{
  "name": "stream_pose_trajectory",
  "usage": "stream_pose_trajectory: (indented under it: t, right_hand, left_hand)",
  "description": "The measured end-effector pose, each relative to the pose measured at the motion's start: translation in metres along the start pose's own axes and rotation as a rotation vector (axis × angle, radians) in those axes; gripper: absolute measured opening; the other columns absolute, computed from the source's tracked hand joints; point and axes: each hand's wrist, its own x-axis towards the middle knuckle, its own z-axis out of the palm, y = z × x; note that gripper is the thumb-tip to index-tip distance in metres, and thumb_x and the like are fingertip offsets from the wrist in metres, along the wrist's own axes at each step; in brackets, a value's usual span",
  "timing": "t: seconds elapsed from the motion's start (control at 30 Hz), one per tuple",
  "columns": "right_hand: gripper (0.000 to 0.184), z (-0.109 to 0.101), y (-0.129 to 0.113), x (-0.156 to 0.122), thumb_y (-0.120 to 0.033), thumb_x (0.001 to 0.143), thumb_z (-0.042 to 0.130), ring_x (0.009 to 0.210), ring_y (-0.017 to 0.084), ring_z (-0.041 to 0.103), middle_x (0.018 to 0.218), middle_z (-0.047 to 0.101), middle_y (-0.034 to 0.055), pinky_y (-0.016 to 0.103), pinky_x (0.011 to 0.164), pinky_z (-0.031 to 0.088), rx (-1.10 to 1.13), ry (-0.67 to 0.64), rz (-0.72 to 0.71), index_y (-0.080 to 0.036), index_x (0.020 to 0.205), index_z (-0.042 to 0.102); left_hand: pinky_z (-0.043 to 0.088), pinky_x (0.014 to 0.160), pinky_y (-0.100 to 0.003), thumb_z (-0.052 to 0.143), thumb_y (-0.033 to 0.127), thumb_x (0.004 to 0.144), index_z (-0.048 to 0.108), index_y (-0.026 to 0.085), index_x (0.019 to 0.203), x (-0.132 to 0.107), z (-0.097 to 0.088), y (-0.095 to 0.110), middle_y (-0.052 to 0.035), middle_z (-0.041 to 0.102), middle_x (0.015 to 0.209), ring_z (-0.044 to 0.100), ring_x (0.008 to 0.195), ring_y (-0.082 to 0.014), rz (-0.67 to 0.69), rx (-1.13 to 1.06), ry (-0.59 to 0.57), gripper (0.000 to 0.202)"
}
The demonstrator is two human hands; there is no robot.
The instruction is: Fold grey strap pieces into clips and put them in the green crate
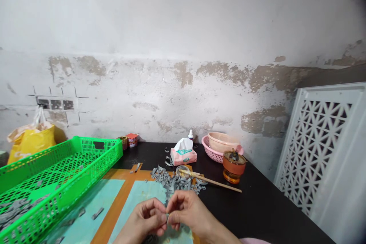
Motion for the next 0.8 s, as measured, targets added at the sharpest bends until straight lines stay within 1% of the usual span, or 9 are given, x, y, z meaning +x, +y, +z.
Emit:
stream_pose_trajectory:
  t: [0.1, 0.17, 0.27, 0.33, 0.4, 0.47, 0.6, 0.73, 0.8]
  right_hand:
    - [0.031, -0.002, -0.001, 0.0, -0.036, 0.055, 0.087, 0.053, 0.009, 0.055, 0.069, 0.059, -0.0005, 0.023, 0.051, 0.045, -0.058, -0.021, -0.164, -0.013, 0.065, 0.07]
    - [0.027, -0.002, -0.006, -0.001, -0.033, 0.057, 0.086, 0.059, 0.009, 0.055, 0.074, 0.057, -0.0005, 0.022, 0.053, 0.046, -0.06, -0.018, -0.232, -0.013, 0.063, 0.069]
    - [0.028, -0.002, -0.014, -0.003, -0.033, 0.059, 0.086, 0.058, 0.011, 0.057, 0.068, 0.058, -0.0013, 0.024, 0.055, 0.047, 0.024, -0.038, -0.189, -0.014, 0.067, 0.066]
    - [0.031, 0.0, -0.015, -0.003, -0.034, 0.061, 0.085, 0.058, 0.013, 0.06, 0.064, 0.06, -0.0011, 0.025, 0.058, 0.048, 0.098, -0.05, -0.163, -0.014, 0.069, 0.064]
    - [0.032, 0.003, -0.013, -0.003, -0.034, 0.062, 0.085, 0.062, 0.015, 0.063, 0.064, 0.062, 0.0004, 0.027, 0.06, 0.049, 0.159, -0.066, -0.175, -0.014, 0.071, 0.062]
    - [0.033, 0.005, -0.008, -0.002, -0.035, 0.063, 0.085, 0.063, 0.015, 0.063, 0.065, 0.063, 0.0015, 0.027, 0.061, 0.049, 0.202, -0.085, -0.192, -0.014, 0.071, 0.06]
    - [0.033, 0.005, 0.001, 0.001, -0.036, 0.059, 0.087, 0.058, 0.013, 0.06, 0.064, 0.062, -0.0001, 0.026, 0.06, 0.047, 0.204, -0.086, -0.19, -0.015, 0.069, 0.063]
    - [0.028, 0.003, 0.002, 0.002, -0.034, 0.056, 0.088, 0.064, 0.011, 0.055, 0.069, 0.059, -0.0014, 0.023, 0.062, 0.043, 0.097, -0.048, -0.235, -0.016, 0.065, 0.069]
    - [0.026, 0.003, 0.001, 0.003, -0.031, 0.055, 0.088, 0.069, 0.01, 0.054, 0.07, 0.057, -0.0018, 0.022, 0.065, 0.041, 0.021, 0.014, -0.266, -0.016, 0.062, 0.069]
  left_hand:
    - [0.041, 0.046, -0.018, 0.089, 0.036, 0.055, 0.069, 0.015, 0.064, 0.0, -0.002, 0.002, -0.0003, 0.067, 0.049, 0.055, 0.044, -0.0086, -0.009, -0.007, 0.005, 0.03]
    - [0.041, 0.046, -0.018, 0.088, 0.034, 0.057, 0.069, 0.015, 0.065, -0.001, -0.004, 0.005, -0.0002, 0.067, 0.049, 0.055, 0.044, -0.0082, 0.006, -0.019, 0.023, 0.028]
    - [0.04, 0.048, -0.016, 0.088, 0.032, 0.059, 0.07, 0.017, 0.066, -0.001, -0.006, 0.009, 0.0025, 0.066, 0.052, 0.057, 0.049, -0.0073, 0.058, -0.101, 0.083, 0.025]
    - [0.038, 0.048, -0.015, 0.089, 0.031, 0.057, 0.073, 0.019, 0.074, -0.001, -0.006, 0.009, 0.0039, 0.066, 0.055, 0.057, 0.049, -0.0068, 0.095, -0.168, 0.102, 0.027]
    - [0.039, 0.049, -0.017, 0.091, 0.032, 0.051, 0.075, 0.021, 0.084, 0.0, -0.005, 0.006, 0.0026, 0.069, 0.06, 0.06, 0.052, -0.0093, 0.131, -0.21, 0.063, 0.038]
    - [0.041, 0.054, -0.02, 0.091, 0.034, 0.051, 0.076, 0.02, 0.088, 0.002, -0.004, 0.001, -0.0008, 0.072, 0.065, 0.064, 0.058, -0.0133, 0.154, -0.21, 0.012, 0.042]
    - [0.036, 0.055, -0.022, 0.085, 0.035, 0.062, 0.077, 0.015, 0.08, 0.004, -0.006, -0.007, -0.0049, 0.073, 0.063, 0.058, 0.058, -0.0132, 0.151, -0.083, 0.01, 0.028]
    - [0.032, 0.052, -0.022, 0.085, 0.039, 0.061, 0.075, 0.015, 0.076, 0.004, -0.005, -0.007, 0.0004, 0.064, 0.057, 0.047, 0.053, -0.01, 0.175, -0.027, 0.047, 0.03]
    - [0.034, 0.054, -0.021, 0.085, 0.041, 0.06, 0.073, 0.016, 0.073, 0.003, -0.001, -0.004, 0.0019, 0.062, 0.058, 0.048, 0.054, -0.0099, 0.189, -0.038, 0.053, 0.031]
